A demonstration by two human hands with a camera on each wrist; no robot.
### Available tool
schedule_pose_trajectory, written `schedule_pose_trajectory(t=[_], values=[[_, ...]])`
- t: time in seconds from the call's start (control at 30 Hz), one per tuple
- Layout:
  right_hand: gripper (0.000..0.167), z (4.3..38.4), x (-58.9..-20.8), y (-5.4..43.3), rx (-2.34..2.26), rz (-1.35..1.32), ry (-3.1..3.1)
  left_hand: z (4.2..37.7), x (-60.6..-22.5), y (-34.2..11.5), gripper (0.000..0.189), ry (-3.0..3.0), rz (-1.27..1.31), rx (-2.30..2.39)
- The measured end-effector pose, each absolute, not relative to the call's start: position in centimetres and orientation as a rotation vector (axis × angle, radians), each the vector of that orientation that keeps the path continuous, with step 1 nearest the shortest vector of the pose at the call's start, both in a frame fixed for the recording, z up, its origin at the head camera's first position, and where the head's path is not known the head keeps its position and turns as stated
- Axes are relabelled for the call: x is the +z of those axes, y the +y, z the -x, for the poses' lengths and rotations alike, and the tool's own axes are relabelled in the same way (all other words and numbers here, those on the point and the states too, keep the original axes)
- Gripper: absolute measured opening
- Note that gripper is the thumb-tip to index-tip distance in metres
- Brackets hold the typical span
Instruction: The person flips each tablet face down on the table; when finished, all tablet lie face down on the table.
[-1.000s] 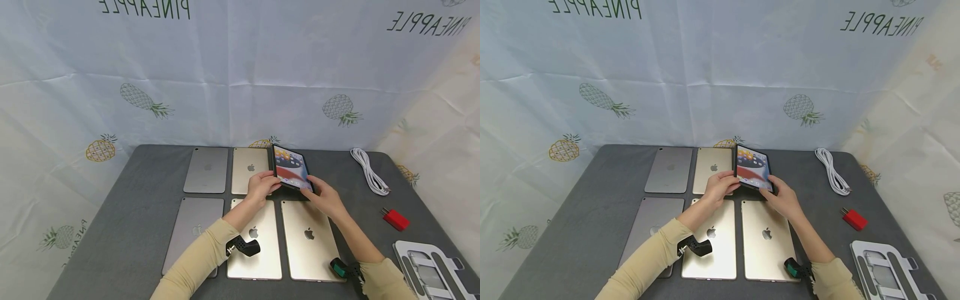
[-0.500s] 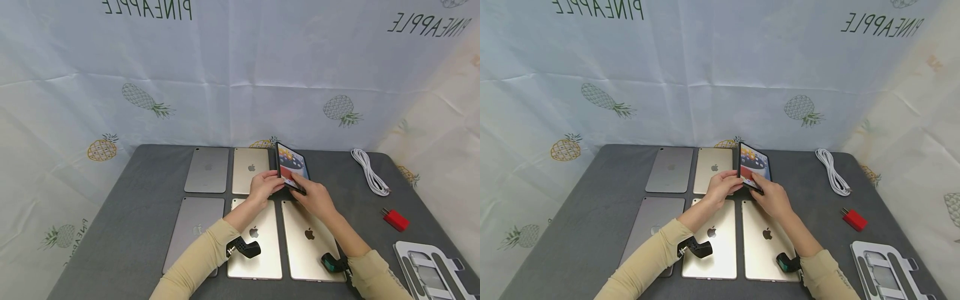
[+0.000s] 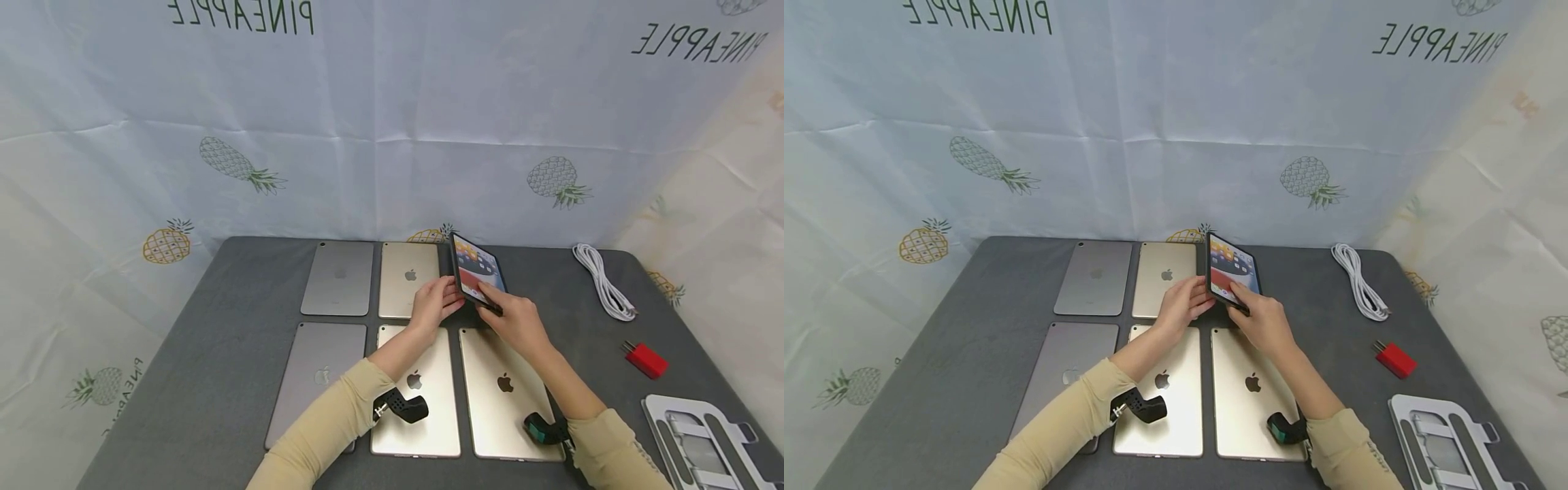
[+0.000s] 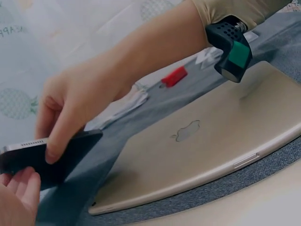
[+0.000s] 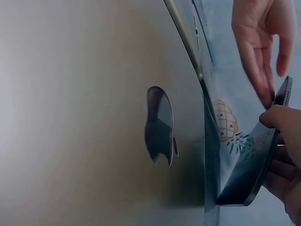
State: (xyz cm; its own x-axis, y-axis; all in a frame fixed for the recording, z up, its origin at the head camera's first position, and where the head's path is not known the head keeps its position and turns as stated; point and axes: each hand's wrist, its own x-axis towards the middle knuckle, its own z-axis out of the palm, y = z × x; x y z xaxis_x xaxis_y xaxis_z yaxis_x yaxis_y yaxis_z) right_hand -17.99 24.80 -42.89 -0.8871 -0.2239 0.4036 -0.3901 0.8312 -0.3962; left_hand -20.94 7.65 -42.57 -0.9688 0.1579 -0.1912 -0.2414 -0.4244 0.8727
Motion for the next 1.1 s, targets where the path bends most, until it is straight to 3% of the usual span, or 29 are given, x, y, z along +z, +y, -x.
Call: schedule_pose_trajectory(t=[0.6, 0.9, 1.1], values=[[0.038, 17.9, -42.1, 24.3, 0.915, -0.258, -2.47, 20.8, -44.6, 11.7, 0.042, 0.985, 0.258, 2.194], [0.038, 17.6, -41.5, 23.9, 1.055, -0.158, -2.443, 20.4, -44.4, 12.7, 0.03, 0.881, 0.276, 2.256], [0.047, 17.4, -41.5, 23.7, 1.109, -0.156, -2.422, 20.4, -44.6, 12.5, 0.029, 0.918, 0.256, 2.238]])
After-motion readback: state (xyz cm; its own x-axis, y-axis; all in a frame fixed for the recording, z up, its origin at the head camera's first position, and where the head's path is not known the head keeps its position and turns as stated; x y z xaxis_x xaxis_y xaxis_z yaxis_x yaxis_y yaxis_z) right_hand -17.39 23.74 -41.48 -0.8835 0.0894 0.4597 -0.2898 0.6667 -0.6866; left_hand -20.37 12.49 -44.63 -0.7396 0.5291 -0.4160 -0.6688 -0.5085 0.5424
